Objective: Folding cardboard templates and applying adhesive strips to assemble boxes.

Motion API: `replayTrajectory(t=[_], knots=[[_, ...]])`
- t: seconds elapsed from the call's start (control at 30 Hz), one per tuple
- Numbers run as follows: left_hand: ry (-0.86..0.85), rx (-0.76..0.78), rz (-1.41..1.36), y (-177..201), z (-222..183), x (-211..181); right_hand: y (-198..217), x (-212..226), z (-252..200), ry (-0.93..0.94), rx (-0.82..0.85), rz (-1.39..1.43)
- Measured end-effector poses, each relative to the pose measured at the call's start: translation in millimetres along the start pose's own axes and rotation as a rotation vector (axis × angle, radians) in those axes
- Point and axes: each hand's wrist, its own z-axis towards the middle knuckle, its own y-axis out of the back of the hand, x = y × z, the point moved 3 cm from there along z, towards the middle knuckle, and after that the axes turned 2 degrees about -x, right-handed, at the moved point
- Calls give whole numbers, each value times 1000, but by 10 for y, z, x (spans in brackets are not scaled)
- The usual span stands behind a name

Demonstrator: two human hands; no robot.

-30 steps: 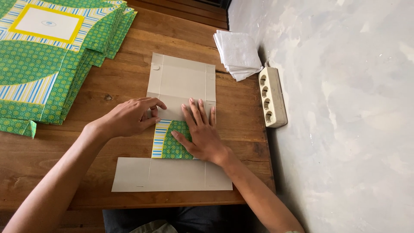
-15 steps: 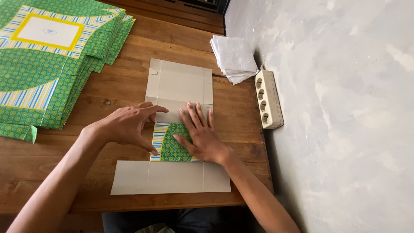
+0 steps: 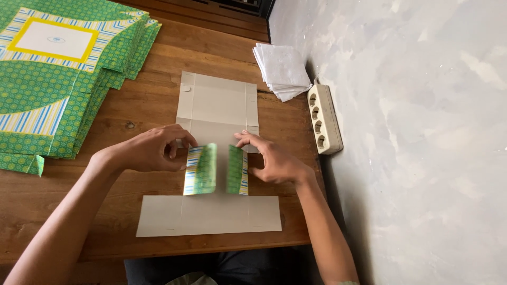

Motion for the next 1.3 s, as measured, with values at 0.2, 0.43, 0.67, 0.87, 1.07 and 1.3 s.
replayTrajectory(t=[0.2,0.43,0.67,0.87,1.07,1.3], knots=[[-146,-129,15,145,21,222,128,-175,18,-38,-40,67],[-393,-267,-424,576,-379,-87,301,-186,-124,266,-303,332],[-148,-352,-627,365,-363,-183,129,-557,-115,218,-544,819],[-767,-566,258,151,-296,567,135,-442,-71,-188,-426,1260],[-124,-173,-1264,210,-230,242,4,-498,33,-325,-225,1721],[-236,93,-1636,164,-215,330,-52,-459,42,-524,-385,1701]])
